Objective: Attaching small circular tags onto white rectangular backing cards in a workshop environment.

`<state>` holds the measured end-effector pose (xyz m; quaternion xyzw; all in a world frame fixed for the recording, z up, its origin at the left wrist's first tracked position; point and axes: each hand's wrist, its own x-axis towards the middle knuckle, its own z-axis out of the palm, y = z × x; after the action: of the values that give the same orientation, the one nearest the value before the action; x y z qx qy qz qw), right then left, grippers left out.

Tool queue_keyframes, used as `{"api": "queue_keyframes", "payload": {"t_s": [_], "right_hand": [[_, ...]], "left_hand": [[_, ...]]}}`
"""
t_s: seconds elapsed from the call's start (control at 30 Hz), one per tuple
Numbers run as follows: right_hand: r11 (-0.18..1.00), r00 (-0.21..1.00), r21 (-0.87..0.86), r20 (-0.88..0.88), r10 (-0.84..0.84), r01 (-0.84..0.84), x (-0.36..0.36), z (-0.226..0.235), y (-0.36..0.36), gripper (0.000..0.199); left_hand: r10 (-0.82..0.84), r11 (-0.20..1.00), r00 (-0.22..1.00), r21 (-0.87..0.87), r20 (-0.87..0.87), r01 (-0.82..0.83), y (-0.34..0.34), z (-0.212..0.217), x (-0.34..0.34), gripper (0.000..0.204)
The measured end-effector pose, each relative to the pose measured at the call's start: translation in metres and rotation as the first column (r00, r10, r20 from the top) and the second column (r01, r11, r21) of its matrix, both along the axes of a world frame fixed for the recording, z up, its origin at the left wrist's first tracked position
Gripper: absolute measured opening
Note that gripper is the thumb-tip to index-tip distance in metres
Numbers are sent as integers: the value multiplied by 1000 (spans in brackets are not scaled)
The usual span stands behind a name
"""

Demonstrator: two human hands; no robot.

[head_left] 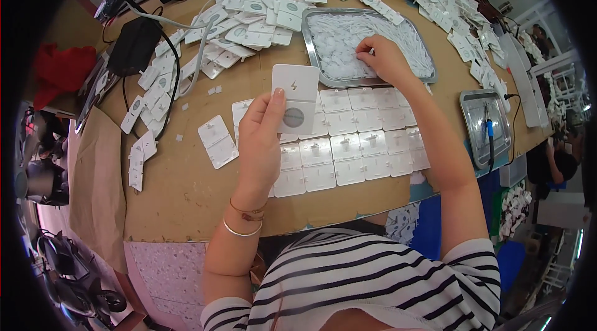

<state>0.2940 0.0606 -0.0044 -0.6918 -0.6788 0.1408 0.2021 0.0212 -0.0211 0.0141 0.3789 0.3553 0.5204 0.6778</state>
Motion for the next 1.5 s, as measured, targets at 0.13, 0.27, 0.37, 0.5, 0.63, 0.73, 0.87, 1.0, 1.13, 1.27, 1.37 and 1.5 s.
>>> {"api": "queue_keyframes", "payload": {"t_s": [0.13,0.27,0.37,0.5,0.63,0.73,0.87,1.0,1.13,1.27,1.37,1.5], "right_hand": [[971,982,193,153,115,-144,2,-8,1,10],[989,999,144,-20,25,-22,-6,1,-6,10],[990,955,102,-291,-65,98,-13,12,-20,11],[990,862,117,-493,121,-73,-72,36,-73,13],[915,959,366,-154,239,-169,-101,29,-92,20],[840,952,449,143,270,-305,-108,27,-101,18],[842,917,373,239,319,-390,-98,29,-101,13],[968,888,203,-404,221,-148,-94,54,-110,7],[996,546,8,-836,54,-86,-92,58,-124,6],[953,687,263,-666,290,-147,-95,46,-121,6],[951,718,289,-637,279,-114,-101,44,-119,6],[977,701,194,-685,198,-87,-105,41,-119,7]], "left_hand": [[-58,998,998,-40,-13,57,3,-6,-2,23],[-37,999,999,0,-9,37,1,-5,1,30],[-71,997,996,-33,52,73,-1,-3,1,30],[-211,973,959,-47,190,224,-4,-10,6,29],[-239,962,942,-77,236,263,-11,1,12,30],[-247,959,941,-82,230,272,-8,-5,9,32],[-328,937,930,-72,166,343,-5,-4,6,33],[-232,953,947,-144,223,267,-5,-5,6,30],[-304,923,922,-166,242,348,-10,-8,2,29],[-414,882,870,-118,267,456,-16,2,3,34],[-471,868,860,-69,197,492,-16,1,3,41],[-542,836,833,-30,109,548,-17,4,3,42]]}}
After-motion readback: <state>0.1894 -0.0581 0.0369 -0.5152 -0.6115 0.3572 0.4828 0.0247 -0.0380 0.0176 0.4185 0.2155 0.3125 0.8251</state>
